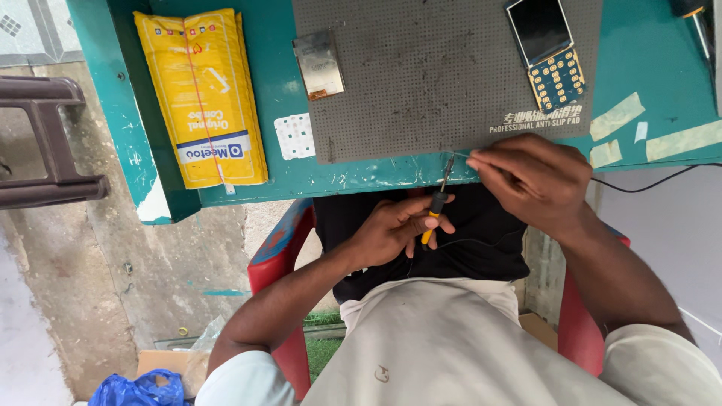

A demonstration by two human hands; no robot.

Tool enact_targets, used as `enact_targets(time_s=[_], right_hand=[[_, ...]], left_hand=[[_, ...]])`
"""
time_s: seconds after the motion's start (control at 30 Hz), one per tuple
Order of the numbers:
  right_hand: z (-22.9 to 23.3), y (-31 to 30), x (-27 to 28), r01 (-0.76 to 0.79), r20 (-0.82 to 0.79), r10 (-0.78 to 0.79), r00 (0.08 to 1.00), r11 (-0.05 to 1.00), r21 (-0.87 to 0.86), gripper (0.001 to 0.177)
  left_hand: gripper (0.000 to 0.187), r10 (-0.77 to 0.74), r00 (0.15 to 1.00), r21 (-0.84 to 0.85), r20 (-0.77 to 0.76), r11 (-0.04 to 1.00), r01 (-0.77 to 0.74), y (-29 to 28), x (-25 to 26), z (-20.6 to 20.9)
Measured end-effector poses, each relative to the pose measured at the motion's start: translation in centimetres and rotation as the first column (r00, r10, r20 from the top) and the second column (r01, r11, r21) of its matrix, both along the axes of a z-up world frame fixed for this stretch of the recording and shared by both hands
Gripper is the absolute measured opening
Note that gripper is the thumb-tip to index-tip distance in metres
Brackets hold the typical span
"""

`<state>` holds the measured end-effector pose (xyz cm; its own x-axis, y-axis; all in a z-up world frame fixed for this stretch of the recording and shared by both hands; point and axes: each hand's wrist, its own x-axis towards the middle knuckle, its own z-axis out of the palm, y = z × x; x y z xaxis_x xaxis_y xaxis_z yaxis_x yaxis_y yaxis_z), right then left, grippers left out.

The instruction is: The person uses a soldering iron and solder wire to work on a small electronic circuit board. They apply heat and solder to specific points on the board, occasionally using tweezers to hold components or adjust the solder. The task involves precise hand movements and tool coordination.

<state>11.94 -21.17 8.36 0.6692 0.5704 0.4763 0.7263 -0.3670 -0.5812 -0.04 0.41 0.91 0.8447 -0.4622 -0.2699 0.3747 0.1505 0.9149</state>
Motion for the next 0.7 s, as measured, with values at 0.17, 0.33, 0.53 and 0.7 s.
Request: enact_targets(time_s=[0.17,0.33,0.53,0.7], right_hand=[[-0.13,-0.09,-0.07,0.023,-0.007,-0.023,1.0,1.0,-0.003,0.016],[-0.06,-0.03,-0.09,0.01,-0.007,-0.01,1.0,1.0,-0.005,0.016],[-0.04,-0.12,-0.07,-0.003,0.028,0.003,1.0,1.0,-0.004,0.017],[-0.31,-0.16,-0.19,0.037,0.019,-0.036,0.999,0.999,-0.013,0.015]], left_hand=[[0.044,-0.001,1.0,0.009,-0.019,1.0,0.001,0.06,0.0,0.09],[0.043,0.007,1.0,0.006,-0.008,1.0,-0.007,-0.02,-0.04,0.01],[0.044,0.009,1.0,0.021,0.006,1.0,-0.009,0.04,-0.01,0.0],[0.043,0.002,1.0,0.009,-0.011,1.0,-0.002,0.09,0.01,0.03]])
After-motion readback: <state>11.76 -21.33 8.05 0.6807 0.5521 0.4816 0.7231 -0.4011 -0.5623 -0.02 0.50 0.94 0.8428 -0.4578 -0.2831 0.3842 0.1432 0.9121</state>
